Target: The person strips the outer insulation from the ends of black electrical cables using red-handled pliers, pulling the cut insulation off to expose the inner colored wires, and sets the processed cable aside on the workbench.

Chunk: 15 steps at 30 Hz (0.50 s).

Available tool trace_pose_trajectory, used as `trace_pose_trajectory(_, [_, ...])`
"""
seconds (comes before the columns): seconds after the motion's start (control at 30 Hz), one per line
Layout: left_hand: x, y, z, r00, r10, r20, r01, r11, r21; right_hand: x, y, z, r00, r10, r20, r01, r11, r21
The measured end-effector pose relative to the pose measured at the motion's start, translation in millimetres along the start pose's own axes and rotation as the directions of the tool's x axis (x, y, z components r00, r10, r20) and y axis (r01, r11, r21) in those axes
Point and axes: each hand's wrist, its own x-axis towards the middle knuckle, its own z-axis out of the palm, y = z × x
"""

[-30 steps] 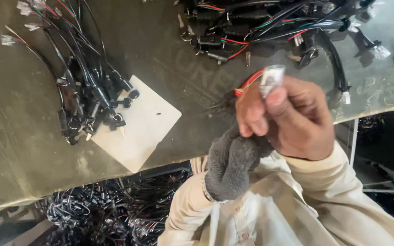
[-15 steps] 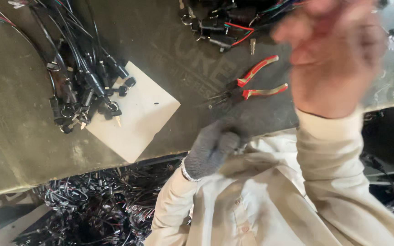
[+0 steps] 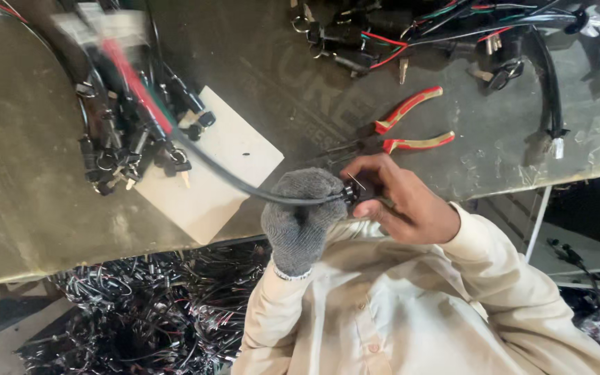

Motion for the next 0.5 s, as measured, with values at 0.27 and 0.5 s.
trace_pose_trajectory(0.27, [2, 17, -8, 0.997, 0.055, 0.054, -0.069, 0.950, 0.304, 16, -22, 1, 0.939, -0.339, 0.048, 0.302, 0.754, -0.584])
trace_pose_trajectory(0.5, [2, 15, 6, 0.992, -0.127, -0.018, 0.129, 0.979, 0.155, 1, -14, 14, 0.935, -0.350, -0.051, 0.223, 0.694, -0.685])
